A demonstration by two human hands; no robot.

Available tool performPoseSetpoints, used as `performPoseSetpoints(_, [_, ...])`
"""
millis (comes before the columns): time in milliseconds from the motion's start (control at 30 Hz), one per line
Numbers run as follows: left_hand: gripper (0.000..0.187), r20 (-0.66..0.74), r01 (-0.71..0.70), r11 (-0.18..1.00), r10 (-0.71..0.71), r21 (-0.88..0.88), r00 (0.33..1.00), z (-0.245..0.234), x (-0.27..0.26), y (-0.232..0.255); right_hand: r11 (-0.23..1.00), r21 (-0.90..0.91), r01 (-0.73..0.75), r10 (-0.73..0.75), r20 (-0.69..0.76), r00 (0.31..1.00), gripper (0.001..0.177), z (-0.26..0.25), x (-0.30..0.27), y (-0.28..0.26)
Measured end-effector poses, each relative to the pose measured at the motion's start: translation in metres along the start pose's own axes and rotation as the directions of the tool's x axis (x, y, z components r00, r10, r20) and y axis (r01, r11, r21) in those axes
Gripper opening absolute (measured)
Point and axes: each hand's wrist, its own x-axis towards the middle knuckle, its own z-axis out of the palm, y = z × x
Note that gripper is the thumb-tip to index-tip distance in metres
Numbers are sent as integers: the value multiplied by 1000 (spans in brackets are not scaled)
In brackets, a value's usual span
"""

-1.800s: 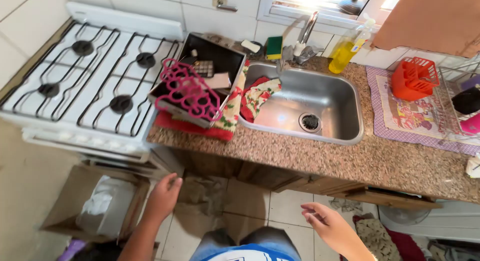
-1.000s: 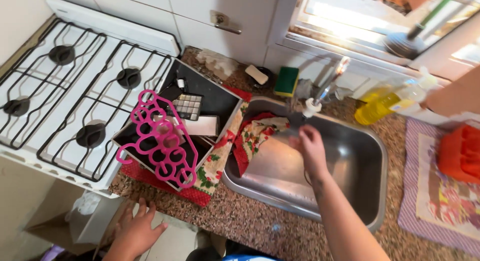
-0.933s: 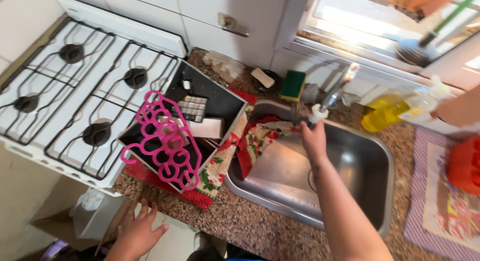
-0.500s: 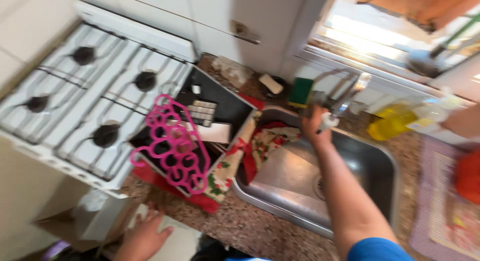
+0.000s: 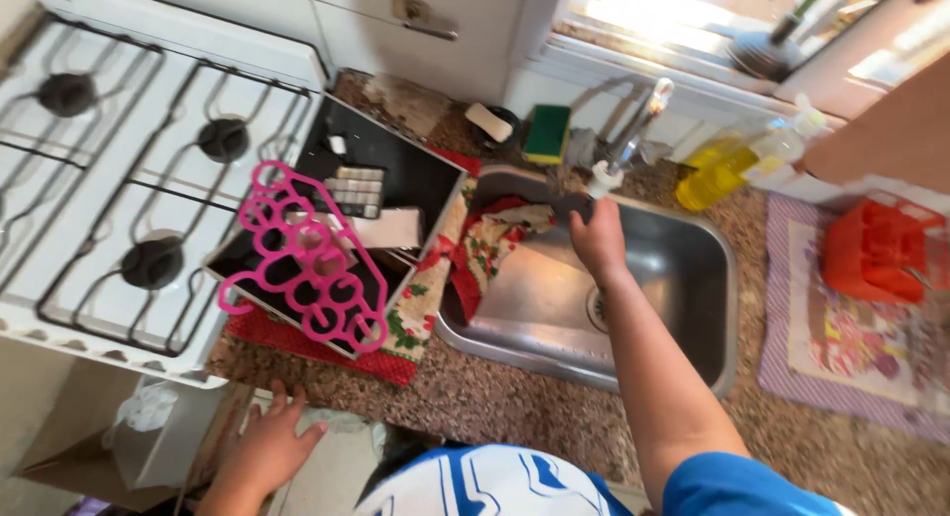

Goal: Wetting a cloth in a sink, clearing items from a dresser, and wiping the surface clean.

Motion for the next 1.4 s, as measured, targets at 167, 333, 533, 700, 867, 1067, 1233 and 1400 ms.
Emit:
performPoseSetpoints(167, [64,-25,-25,997,27,75,999,-3,5,0,1000,-10,-11,10,-33,999,19,-5,-1,3])
performPoseSetpoints(333, [50,70,-146,989,144,26,987,-34,-31,37,1000,-22,6,-7,-64,998,20,-9,-5,-1])
performPoseSetpoints(533, [47,92,-188,976,178,113,980,-69,-94,94,996,4,-87,87,51,995,28,-25,-11,-25])
performPoseSetpoints(700, [46,18,-260,931,264,258,964,-78,-113,116,989,9,-145,144,84,986,34,-28,-17,-33])
performPoseSetpoints(867, [29,-434,-629,746,651,217,622,-75,-135,149,979,9,-204,202,116,973,34,-34,-23,-42])
performPoseSetpoints(1067, [54,-603,-916,-239,694,323,-394,-32,-175,243,963,-35,-268,270,151,951,34,-37,-20,-53])
performPoseSetpoints(1233, [54,-173,-642,-765,626,54,-761,20,-163,312,998,41,-37,42,-139,989,26,-22,1,-59])
performPoseSetpoints(1400, [48,5,-810,-538,833,234,-553,26,-160,302,991,-65,-120,116,-52,992,29,-11,-6,-46])
